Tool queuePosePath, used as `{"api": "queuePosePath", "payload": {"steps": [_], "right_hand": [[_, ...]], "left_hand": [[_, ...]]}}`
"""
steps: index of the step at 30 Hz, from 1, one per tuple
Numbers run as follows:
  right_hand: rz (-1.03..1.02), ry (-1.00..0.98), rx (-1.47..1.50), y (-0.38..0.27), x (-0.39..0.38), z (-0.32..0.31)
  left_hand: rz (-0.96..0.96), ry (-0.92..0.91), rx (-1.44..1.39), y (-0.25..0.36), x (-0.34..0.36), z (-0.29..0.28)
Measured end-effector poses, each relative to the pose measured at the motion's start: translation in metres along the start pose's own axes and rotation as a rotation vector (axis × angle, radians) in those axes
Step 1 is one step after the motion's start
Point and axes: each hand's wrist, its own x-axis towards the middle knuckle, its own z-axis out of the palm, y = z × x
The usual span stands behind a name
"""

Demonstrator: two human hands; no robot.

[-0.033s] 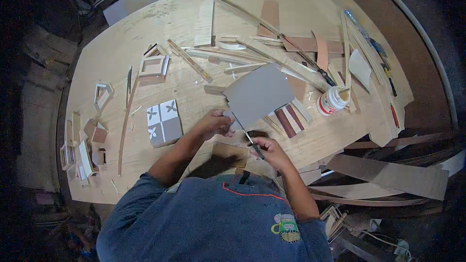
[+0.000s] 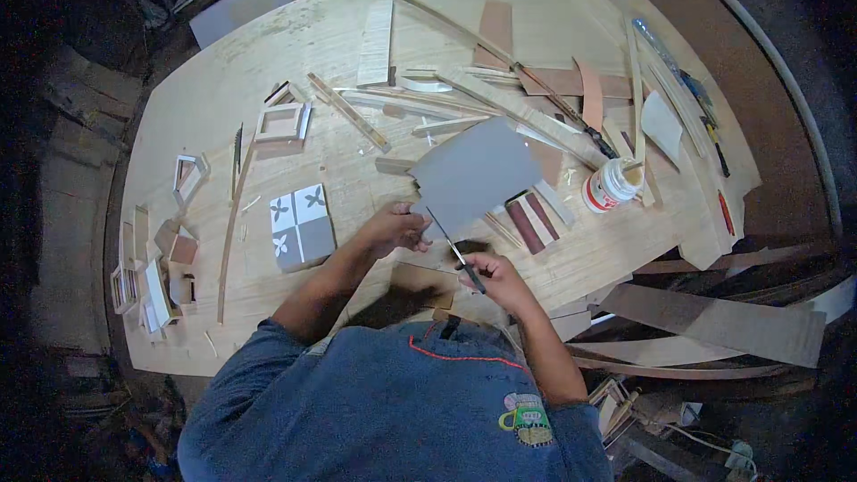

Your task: Cutting a small piece of gray material from a larger sheet using scissors.

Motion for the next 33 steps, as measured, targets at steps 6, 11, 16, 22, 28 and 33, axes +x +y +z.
{"api": "queuePosePath", "payload": {"steps": [6, 11, 16, 22, 28, 33], "right_hand": [[-0.018, 0.011, 0.021, 0.002, 0.005, 0.004], [0.002, 0.058, 0.108, -0.005, 0.007, 0.004], [0.017, -0.012, 0.107, 0.003, 0.01, -0.004], [0.014, 0.035, 0.065, 0.007, 0.013, -0.001], [-0.014, 0.034, 0.042, 0.001, 0.011, 0.002], [0.059, 0.003, 0.046, 0.001, 0.006, -0.008]], "left_hand": [[0.014, -0.054, 0.095, -0.007, 0.005, -0.004], [-0.043, -0.117, 0.071, -0.006, 0.002, 0.002], [-0.071, -0.13, 0.05, -0.005, 0.001, 0.003], [-0.064, -0.104, -0.019, -0.002, -0.004, 0.005], [-0.108, -0.071, -0.054, -0.007, -0.005, 0.003], [-0.036, -0.004, -0.108, -0.012, -0.006, 0.007]]}}
